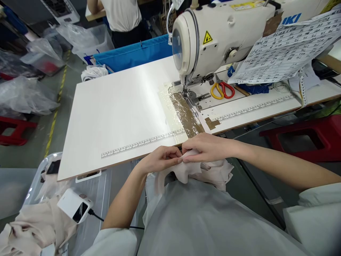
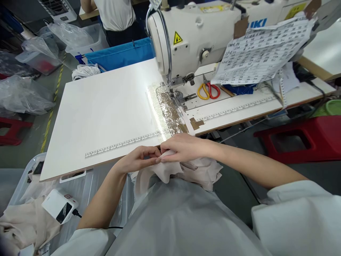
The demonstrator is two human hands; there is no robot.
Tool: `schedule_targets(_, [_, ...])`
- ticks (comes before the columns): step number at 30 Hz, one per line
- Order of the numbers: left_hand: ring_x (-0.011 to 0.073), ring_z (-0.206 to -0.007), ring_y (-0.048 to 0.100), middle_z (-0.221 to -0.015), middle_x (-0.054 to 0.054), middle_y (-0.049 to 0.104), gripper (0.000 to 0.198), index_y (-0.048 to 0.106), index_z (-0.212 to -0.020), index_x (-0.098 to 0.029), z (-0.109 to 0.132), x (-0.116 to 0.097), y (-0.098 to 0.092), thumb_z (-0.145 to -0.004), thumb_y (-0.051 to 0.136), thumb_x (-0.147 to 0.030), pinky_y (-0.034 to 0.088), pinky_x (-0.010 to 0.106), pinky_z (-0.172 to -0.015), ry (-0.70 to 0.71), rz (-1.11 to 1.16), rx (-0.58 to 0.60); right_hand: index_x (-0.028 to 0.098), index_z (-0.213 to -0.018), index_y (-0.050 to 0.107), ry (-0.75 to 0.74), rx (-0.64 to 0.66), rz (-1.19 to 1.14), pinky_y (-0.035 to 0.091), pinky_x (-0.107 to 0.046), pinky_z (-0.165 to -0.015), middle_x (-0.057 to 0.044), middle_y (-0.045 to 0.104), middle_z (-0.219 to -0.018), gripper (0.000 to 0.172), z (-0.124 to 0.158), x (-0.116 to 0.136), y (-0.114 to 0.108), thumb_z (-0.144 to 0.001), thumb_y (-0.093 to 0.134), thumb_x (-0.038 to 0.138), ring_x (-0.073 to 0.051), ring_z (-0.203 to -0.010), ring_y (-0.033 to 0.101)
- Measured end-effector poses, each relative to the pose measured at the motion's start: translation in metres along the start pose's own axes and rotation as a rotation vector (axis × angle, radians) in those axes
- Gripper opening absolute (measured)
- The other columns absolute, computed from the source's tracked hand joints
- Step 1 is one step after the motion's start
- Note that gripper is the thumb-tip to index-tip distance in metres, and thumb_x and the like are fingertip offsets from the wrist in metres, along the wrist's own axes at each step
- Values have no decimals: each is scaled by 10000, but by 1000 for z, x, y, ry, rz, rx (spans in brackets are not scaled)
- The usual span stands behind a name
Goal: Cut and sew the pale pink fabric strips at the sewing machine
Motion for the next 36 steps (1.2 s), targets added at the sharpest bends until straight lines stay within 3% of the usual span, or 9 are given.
schedule_targets(5, [142, -714, 478, -782, 32, 579, 332, 631, -869, -138, -2, 0, 5, -891, 633, -468, 369, 272, -634, 43, 63, -9, 170, -769, 561, -34, 13, -139, 224, -260, -564, 24, 465, -622, 329, 2, -2, 4, -921, 524, 459, -125, -579, 417])
schedule_targets(11, [119, -656, 437, -725, 5, 540, 379, 609, -853, -137, -4, 14, 9, -865, 669, -511, 334, 252, -596, 17, 239, -114, 158, -731, 596, -18, -122, -225, 322, -267, -636, -28, 526, -758, 395, 7, -8, -1, -895, 502, 505, -161, -705, 483])
schedule_targets(16, [130, -694, 476, -786, 25, 570, 392, 619, -894, -140, 11, 26, 3, -858, 675, -526, 366, 246, -604, -9, 236, -191, 161, -762, 621, 42, -103, -270, 343, -276, -647, -29, 563, -751, 363, 16, -14, -6, -901, 522, 481, -181, -736, 519])
schedule_targets(22, [78, -528, 376, -657, -47, 522, 404, 560, -1065, -177, 32, 36, -8, -867, 685, -507, 281, 215, -510, -72, 262, -287, 157, -793, 641, 51, -79, -240, 336, -277, -638, -37, 560, -748, 413, 24, -16, -13, -933, 508, 522, -185, -727, 513])
schedule_targets(27, [101, -624, 501, -739, 10, 619, 321, 612, -940, -158, 37, 27, -3, -875, 692, -462, 355, 223, -563, -9, 205, -286, 156, -898, 697, 36, -108, -246, 362, -295, -679, -52, 603, -797, 397, 25, -10, -16, -959, 487, 487, -202, -778, 536])
schedule_targets(32, [99, -599, 433, -702, 1, 572, 342, 657, -828, -153, 39, 29, 3, -899, 642, -487, 307, 237, -536, -67, 96, -233, 164, -868, 701, 17, -150, -247, 367, -312, -712, -50, 609, -792, 374, 27, -5, -20, -958, 507, 470, -204, -791, 537])
schedule_targets(36, [171, -806, 577, -876, 63, 673, 323, 705, -803, -171, 42, 33, 6, -928, 609, -452, 448, 279, -710, -6, 34, -214, 175, -834, 685, -29, -172, -245, 371, -332, -773, -58, 624, -834, 351, 31, 0, -24, -966, 519, 455, -212, -837, 537])
Point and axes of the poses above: each hand's wrist, its own z-axis away from the middle knuckle, its own y-axis out of the palm, x = y × z, the point moved 7 cm from there along -z, towards the middle knuckle
